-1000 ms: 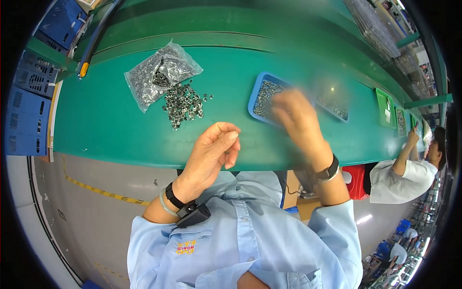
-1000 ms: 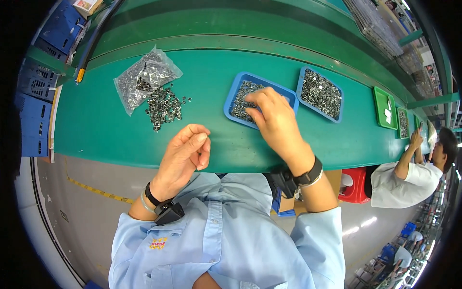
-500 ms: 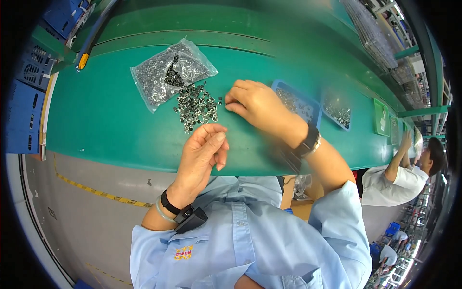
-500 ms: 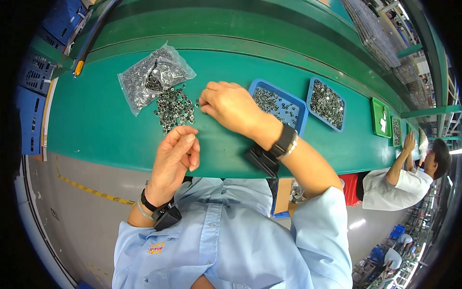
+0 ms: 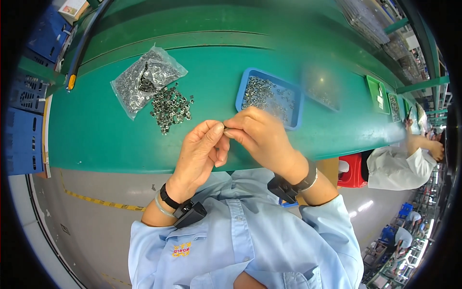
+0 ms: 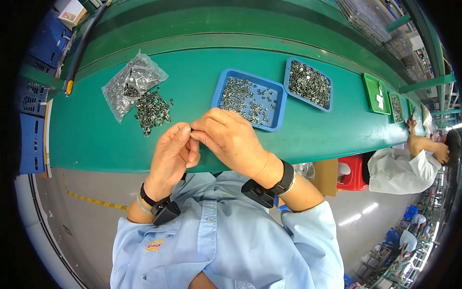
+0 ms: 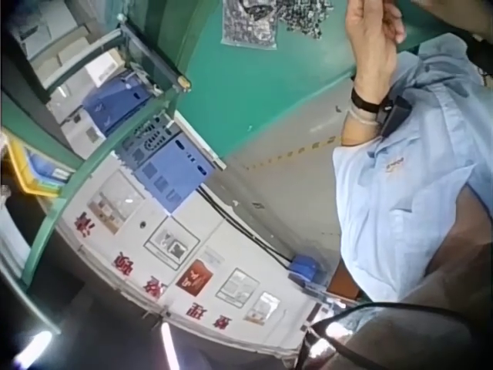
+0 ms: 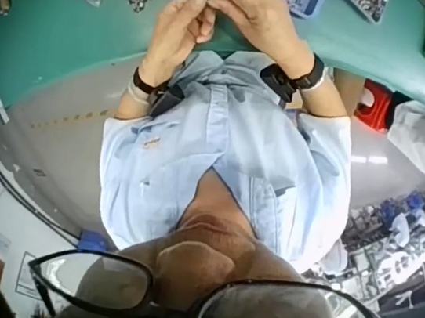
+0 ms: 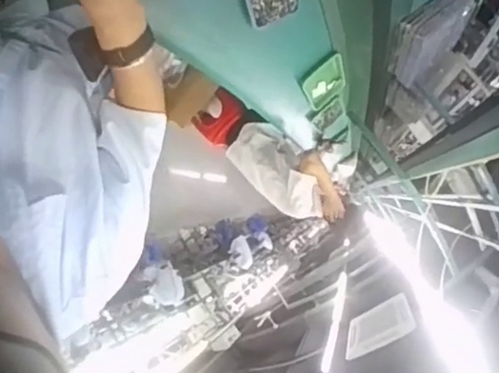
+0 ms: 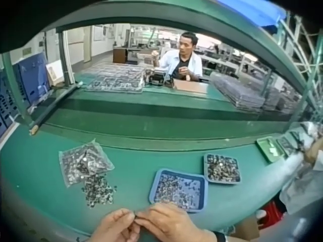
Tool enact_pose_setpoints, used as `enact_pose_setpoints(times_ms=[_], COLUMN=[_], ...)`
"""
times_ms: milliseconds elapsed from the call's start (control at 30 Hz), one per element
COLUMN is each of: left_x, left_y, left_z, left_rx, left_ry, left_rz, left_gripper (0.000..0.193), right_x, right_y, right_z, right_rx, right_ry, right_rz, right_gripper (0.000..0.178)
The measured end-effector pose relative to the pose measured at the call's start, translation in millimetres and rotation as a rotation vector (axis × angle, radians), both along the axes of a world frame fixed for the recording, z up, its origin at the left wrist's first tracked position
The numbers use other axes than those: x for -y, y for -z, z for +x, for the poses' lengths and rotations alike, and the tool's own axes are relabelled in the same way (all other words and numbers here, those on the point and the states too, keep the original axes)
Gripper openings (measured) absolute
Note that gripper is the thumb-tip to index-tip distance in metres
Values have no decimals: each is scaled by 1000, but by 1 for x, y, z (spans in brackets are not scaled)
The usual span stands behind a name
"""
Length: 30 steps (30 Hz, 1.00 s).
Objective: Assembling small electronic components into housing or onto boards at a factory workstation.
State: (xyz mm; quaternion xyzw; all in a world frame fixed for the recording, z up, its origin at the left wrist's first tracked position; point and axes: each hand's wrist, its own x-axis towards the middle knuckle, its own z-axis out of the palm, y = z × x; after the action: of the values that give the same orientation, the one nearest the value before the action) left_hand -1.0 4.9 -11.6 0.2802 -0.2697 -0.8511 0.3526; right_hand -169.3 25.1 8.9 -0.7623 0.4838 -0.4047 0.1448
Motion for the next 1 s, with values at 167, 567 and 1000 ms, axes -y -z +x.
enact_pose_setpoints(times_ms=[167, 567, 1000], left_x=[-5, -5, -7], left_y=[-1, -5, -11], left_z=[-7, -9, -12], left_rx=[47, 226, 154], left_ry=[14, 3, -3], left_rz=[-16, -161, -144], left_gripper=[21, 21, 19], right_x=[-10, -15, -20], right_y=[5, 4, 17], right_z=[-5, -7, -5], right_rx=[58, -59, 155], right_ry=[41, 79, 109], right_rz=[23, -73, -74], right_gripper=[18, 17, 19])
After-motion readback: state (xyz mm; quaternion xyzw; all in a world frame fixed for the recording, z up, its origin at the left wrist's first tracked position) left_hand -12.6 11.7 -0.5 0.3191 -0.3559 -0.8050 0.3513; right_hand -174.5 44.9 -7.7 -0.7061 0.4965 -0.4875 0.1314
